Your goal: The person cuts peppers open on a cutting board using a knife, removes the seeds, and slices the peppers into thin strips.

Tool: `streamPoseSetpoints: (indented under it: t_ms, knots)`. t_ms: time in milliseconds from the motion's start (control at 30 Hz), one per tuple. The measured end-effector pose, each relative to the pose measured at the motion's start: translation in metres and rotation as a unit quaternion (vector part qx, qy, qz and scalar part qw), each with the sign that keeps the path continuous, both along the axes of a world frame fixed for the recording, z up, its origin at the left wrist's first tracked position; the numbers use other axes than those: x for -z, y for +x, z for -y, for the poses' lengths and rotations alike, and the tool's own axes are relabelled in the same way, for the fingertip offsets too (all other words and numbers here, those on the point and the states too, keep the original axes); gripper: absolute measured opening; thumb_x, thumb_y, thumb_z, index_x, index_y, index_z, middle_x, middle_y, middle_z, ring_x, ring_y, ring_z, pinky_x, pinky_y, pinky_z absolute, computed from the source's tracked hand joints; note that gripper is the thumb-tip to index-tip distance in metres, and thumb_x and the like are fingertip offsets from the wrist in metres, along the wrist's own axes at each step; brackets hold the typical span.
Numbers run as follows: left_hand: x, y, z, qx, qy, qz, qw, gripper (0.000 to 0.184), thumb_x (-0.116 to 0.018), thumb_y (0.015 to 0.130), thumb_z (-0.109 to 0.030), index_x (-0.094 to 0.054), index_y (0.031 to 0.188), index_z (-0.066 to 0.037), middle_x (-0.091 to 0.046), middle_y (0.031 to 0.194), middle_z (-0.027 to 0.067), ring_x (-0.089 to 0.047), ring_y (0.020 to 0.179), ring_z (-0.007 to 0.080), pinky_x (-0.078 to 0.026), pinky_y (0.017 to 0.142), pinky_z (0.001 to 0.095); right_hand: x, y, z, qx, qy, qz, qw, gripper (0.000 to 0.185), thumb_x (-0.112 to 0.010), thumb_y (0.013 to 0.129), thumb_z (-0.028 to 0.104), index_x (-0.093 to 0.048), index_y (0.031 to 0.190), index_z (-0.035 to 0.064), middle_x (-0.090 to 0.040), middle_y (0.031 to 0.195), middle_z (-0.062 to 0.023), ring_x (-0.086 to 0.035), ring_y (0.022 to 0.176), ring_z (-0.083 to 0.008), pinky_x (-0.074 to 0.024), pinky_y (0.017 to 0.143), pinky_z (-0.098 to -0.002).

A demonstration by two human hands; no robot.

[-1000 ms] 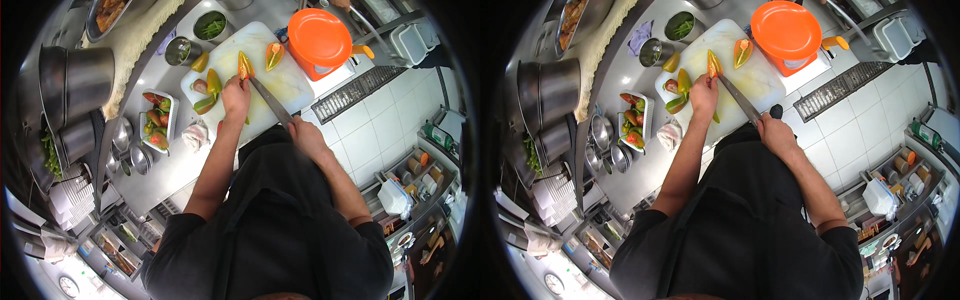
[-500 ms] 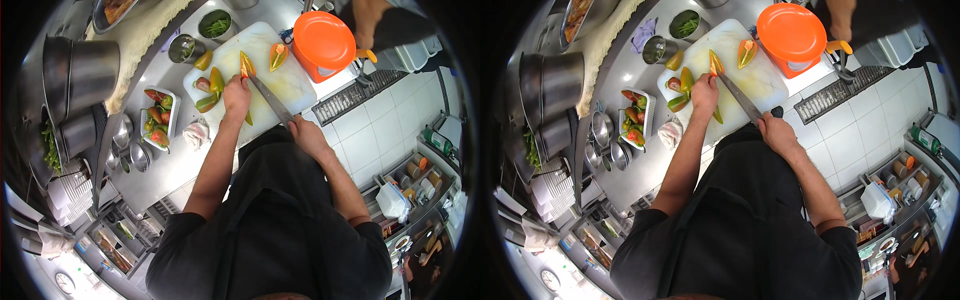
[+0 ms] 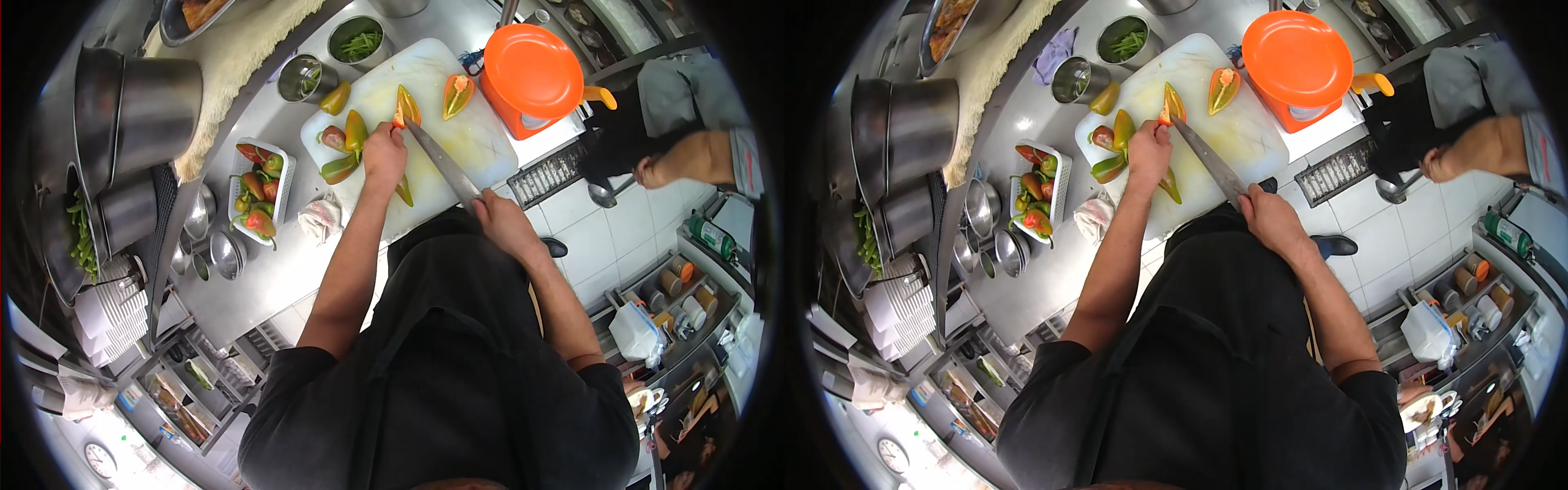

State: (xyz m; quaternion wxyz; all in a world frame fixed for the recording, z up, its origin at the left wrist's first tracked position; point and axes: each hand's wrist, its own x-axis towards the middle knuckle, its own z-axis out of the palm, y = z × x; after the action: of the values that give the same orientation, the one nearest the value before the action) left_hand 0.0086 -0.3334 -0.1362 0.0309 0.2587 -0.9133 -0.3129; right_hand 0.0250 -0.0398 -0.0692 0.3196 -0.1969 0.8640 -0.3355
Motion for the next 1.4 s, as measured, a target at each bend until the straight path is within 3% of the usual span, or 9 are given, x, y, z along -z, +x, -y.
streamPoseSetpoints:
  t_ms: [100, 300, 400, 500, 600, 900, 1033, 1400]
  knots:
    - [0.007, 0.001, 0.001, -0.008, 0.009, -0.005, 1.000, 0.021, -0.063, 0.107, -0.016, -0.076, 0.112, 0.000, -0.077, 0.082, 0.0128, -0.077, 0.069, 0.0254, -0.061, 0.068, 0.0392, 0.004, 0.002, 0.003, 0.001, 0.001, 0.001, 1.000, 0.032, -0.056, 0.111, 0.030, -0.060, 0.104, -0.0010, -0.071, 0.083, -0.0310, -0.070, 0.083, -0.0531, -0.0540, 0.076, -0.0626]
    - [0.009, 0.002, -0.002, -0.020, 0.032, 0.002, 0.999, 0.023, -0.061, 0.110, -0.017, -0.074, 0.113, 0.002, -0.075, 0.082, 0.0101, -0.076, 0.068, 0.0215, -0.061, 0.066, 0.0363, 0.003, 0.001, 0.008, 0.003, 0.004, 0.001, 1.000, 0.032, -0.056, 0.111, 0.030, -0.061, 0.105, -0.0010, -0.071, 0.085, -0.0309, -0.070, 0.086, -0.0528, -0.0543, 0.078, -0.0624]
    - [0.002, 0.002, 0.004, -0.041, 0.132, 0.008, 0.990, 0.025, -0.057, 0.112, -0.016, -0.072, 0.114, 0.003, -0.073, 0.085, 0.0094, -0.073, 0.067, 0.0183, -0.060, 0.064, 0.0336, 0.001, -0.003, 0.006, 0.000, -0.002, 0.007, 1.000, 0.032, -0.056, 0.111, 0.030, -0.061, 0.105, -0.0014, -0.071, 0.087, -0.0309, -0.070, 0.089, -0.0524, -0.0543, 0.080, -0.0616]
    - [-0.016, -0.002, 0.008, -0.091, 0.299, 0.031, 0.949, 0.025, -0.054, 0.114, -0.014, -0.071, 0.115, 0.005, -0.070, 0.091, 0.0082, -0.069, 0.070, 0.0158, -0.061, 0.066, 0.0317, 0.004, -0.010, 0.001, -0.010, -0.005, 0.012, 1.000, 0.033, -0.056, 0.111, 0.030, -0.062, 0.106, -0.0019, -0.071, 0.088, -0.0309, -0.070, 0.090, -0.0521, -0.0540, 0.081, -0.0607]
    - [-0.022, -0.003, 0.018, -0.131, 0.392, 0.046, 0.910, 0.025, -0.053, 0.114, -0.014, -0.069, 0.115, 0.005, -0.068, 0.095, 0.0071, -0.066, 0.074, 0.0150, -0.062, 0.069, 0.0324, 0.003, -0.014, -0.001, -0.010, 0.002, 0.015, 1.000, 0.033, -0.056, 0.111, 0.030, -0.062, 0.105, -0.0022, -0.071, 0.087, -0.0310, -0.070, 0.089, -0.0521, -0.0535, 0.080, -0.0602]
    - [-0.079, -0.035, 0.051, -0.105, 0.461, -0.061, 0.879, 0.024, -0.054, 0.115, -0.016, -0.070, 0.119, 0.002, -0.069, 0.096, 0.0065, -0.066, 0.077, 0.0156, -0.062, 0.075, 0.0334, 0.001, -0.017, -0.011, -0.009, -0.013, -0.003, 1.000, 0.034, -0.056, 0.111, 0.031, -0.061, 0.102, -0.0018, -0.069, 0.083, -0.0321, -0.068, 0.083, -0.0530, -0.0512, 0.077, -0.0600]
    - [-0.124, -0.093, 0.076, -0.122, 0.380, -0.105, 0.911, 0.027, -0.056, 0.114, -0.016, -0.068, 0.122, 0.007, -0.073, 0.103, 0.0117, -0.071, 0.083, 0.0193, -0.065, 0.078, 0.0343, -0.010, -0.021, -0.012, 0.005, -0.017, -0.013, 1.000, 0.034, -0.057, 0.111, 0.030, -0.060, 0.101, -0.0026, -0.068, 0.081, -0.0324, -0.067, 0.082, -0.0534, -0.0512, 0.076, -0.0591]
    - [-0.102, -0.133, 0.086, -0.122, 0.434, -0.137, 0.882, 0.029, -0.058, 0.112, -0.007, -0.060, 0.134, 0.012, -0.072, 0.113, 0.0184, -0.074, 0.095, 0.0250, -0.069, 0.088, 0.0397, -0.007, -0.011, -0.023, 0.053, -0.026, -0.010, 0.998, 0.036, -0.057, 0.111, 0.031, -0.059, 0.099, -0.0038, -0.068, 0.083, -0.0324, -0.068, 0.084, -0.0530, -0.0504, 0.076, -0.0583]
